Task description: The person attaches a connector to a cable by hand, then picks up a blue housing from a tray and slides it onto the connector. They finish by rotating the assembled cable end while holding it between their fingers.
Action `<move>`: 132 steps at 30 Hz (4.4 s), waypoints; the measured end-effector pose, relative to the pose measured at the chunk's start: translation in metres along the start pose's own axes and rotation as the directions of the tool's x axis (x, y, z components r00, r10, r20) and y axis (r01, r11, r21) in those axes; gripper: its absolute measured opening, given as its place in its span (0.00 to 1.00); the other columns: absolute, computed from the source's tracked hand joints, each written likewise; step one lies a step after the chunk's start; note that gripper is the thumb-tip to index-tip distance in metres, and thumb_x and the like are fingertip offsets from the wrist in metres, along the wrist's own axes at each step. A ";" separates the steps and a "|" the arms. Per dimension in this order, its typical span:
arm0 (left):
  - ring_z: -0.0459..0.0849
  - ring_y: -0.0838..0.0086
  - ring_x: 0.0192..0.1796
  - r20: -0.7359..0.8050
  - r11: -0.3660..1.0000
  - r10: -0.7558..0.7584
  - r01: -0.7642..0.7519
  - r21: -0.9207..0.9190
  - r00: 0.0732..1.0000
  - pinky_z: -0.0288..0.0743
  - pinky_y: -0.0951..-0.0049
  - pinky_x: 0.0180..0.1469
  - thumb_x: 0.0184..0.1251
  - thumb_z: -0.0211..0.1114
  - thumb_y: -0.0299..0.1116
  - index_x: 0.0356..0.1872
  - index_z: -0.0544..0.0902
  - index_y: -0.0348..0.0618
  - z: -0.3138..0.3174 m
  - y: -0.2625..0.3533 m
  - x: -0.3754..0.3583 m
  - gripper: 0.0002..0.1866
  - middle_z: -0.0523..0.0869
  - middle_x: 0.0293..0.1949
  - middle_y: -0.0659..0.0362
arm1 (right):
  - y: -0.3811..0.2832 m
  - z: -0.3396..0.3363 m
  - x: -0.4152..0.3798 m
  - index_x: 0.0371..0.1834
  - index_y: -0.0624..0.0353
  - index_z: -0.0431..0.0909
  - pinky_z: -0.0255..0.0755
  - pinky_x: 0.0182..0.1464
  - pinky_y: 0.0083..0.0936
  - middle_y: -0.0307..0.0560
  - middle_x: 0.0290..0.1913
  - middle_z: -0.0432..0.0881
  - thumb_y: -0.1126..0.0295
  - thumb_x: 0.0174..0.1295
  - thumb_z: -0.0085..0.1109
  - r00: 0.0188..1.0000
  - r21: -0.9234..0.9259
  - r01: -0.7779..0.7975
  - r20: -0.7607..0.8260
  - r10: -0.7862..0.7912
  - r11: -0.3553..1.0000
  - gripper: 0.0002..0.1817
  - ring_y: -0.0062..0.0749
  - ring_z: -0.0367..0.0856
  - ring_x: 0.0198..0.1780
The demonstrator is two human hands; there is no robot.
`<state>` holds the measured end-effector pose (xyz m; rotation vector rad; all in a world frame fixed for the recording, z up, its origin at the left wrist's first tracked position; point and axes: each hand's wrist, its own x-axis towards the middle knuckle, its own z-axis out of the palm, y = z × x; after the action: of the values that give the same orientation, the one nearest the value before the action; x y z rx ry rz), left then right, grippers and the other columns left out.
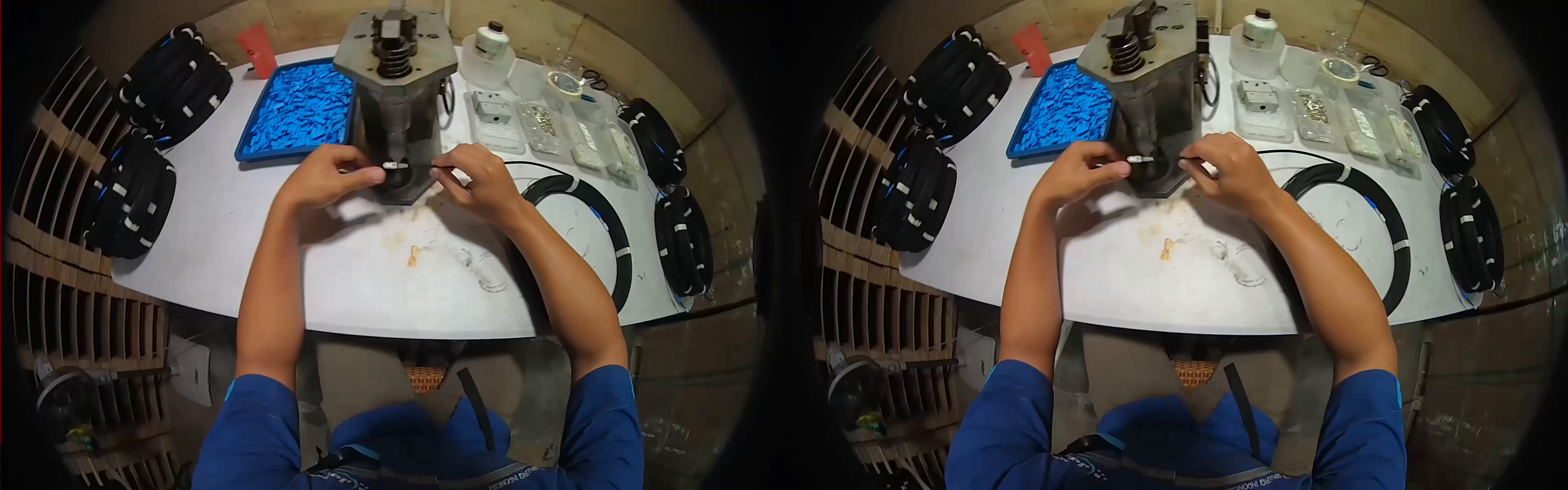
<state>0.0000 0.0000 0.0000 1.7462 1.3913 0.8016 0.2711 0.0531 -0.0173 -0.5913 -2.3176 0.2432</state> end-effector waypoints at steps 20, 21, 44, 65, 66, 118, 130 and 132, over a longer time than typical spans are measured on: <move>0.72 0.85 0.26 -0.077 0.785 0.453 -0.438 -0.438 0.888 0.64 0.82 0.27 0.66 0.64 0.27 0.27 0.79 0.37 0.056 0.122 -0.018 0.07 0.77 0.24 0.63 | 0.011 -0.118 0.006 0.40 0.65 0.77 0.81 0.37 0.22 0.45 0.33 0.84 0.69 0.70 0.58 0.733 0.816 -0.202 -0.240 0.636 0.541 0.09 0.25 0.84 0.33; 0.73 0.86 0.27 -0.036 0.820 0.449 -0.427 -0.381 0.893 0.65 0.83 0.28 0.66 0.66 0.28 0.28 0.79 0.37 0.062 0.135 -0.010 0.08 0.78 0.25 0.64 | 0.017 -0.120 0.004 0.40 0.65 0.78 0.81 0.37 0.22 0.45 0.33 0.84 0.69 0.70 0.58 0.769 0.803 -0.192 -0.234 0.595 0.564 0.09 0.25 0.84 0.33; 0.77 0.84 0.32 -0.232 0.838 0.332 -0.399 -0.372 0.914 0.72 0.80 0.34 0.71 0.62 0.31 0.39 0.79 0.34 0.124 0.178 0.114 0.08 0.82 0.32 0.64 | 0.023 -0.119 -0.018 0.38 0.62 0.78 0.72 0.33 0.18 0.40 0.30 0.82 0.65 0.71 0.56 0.837 0.877 -0.237 -0.034 0.547 0.417 0.11 0.20 0.79 0.30; 0.78 0.83 0.32 -0.264 0.864 0.279 -0.362 -0.351 0.923 0.74 0.80 0.37 0.68 0.64 0.31 0.36 0.81 0.35 0.109 0.177 0.113 0.08 0.82 0.29 0.64 | 0.024 -0.116 -0.024 0.45 0.68 0.79 0.78 0.46 0.26 0.46 0.38 0.84 0.67 0.72 0.54 0.871 0.848 -0.352 0.142 0.469 0.396 0.13 0.29 0.85 0.39; 0.78 0.83 0.32 -0.264 0.865 0.275 -0.358 -0.353 0.925 0.74 0.80 0.37 0.68 0.64 0.31 0.36 0.81 0.35 0.107 0.178 0.111 0.08 0.82 0.29 0.64 | 0.024 -0.116 -0.025 0.44 0.68 0.78 0.78 0.46 0.26 0.46 0.37 0.84 0.67 0.72 0.54 0.878 0.849 -0.344 0.141 0.457 0.400 0.12 0.29 0.85 0.38; 0.86 0.78 0.29 -0.233 0.867 0.437 -0.476 -0.147 0.868 0.79 0.77 0.35 0.63 0.64 0.28 0.38 0.82 0.31 0.106 0.175 0.096 0.09 0.88 0.28 0.54 | 0.002 -0.120 -0.022 0.39 0.64 0.73 0.78 0.34 0.21 0.46 0.31 0.83 0.73 0.69 0.55 0.839 0.841 -0.330 0.053 0.541 0.429 0.05 0.24 0.83 0.30; 0.81 0.83 0.39 -0.026 0.856 0.363 -0.344 -0.385 0.931 0.76 0.79 0.45 0.66 0.67 0.28 0.43 0.80 0.33 0.100 0.169 0.102 0.09 0.84 0.37 0.62 | 0.000 -0.118 -0.022 0.38 0.64 0.73 0.81 0.33 0.22 0.44 0.32 0.80 0.75 0.68 0.55 0.837 0.856 -0.310 0.041 0.545 0.413 0.04 0.22 0.83 0.32; 0.81 0.83 0.39 -0.029 0.858 0.343 -0.325 -0.398 0.939 0.76 0.79 0.45 0.66 0.67 0.28 0.43 0.80 0.33 0.099 0.170 0.102 0.09 0.84 0.37 0.62 | 0.001 -0.117 -0.022 0.38 0.64 0.73 0.81 0.33 0.22 0.44 0.32 0.80 0.75 0.68 0.55 0.841 0.860 -0.298 0.032 0.540 0.414 0.04 0.22 0.83 0.32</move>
<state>0.1908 0.0610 0.0948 1.6816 0.8233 1.1394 0.3660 0.0437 0.0540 -0.6207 -1.4490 1.3816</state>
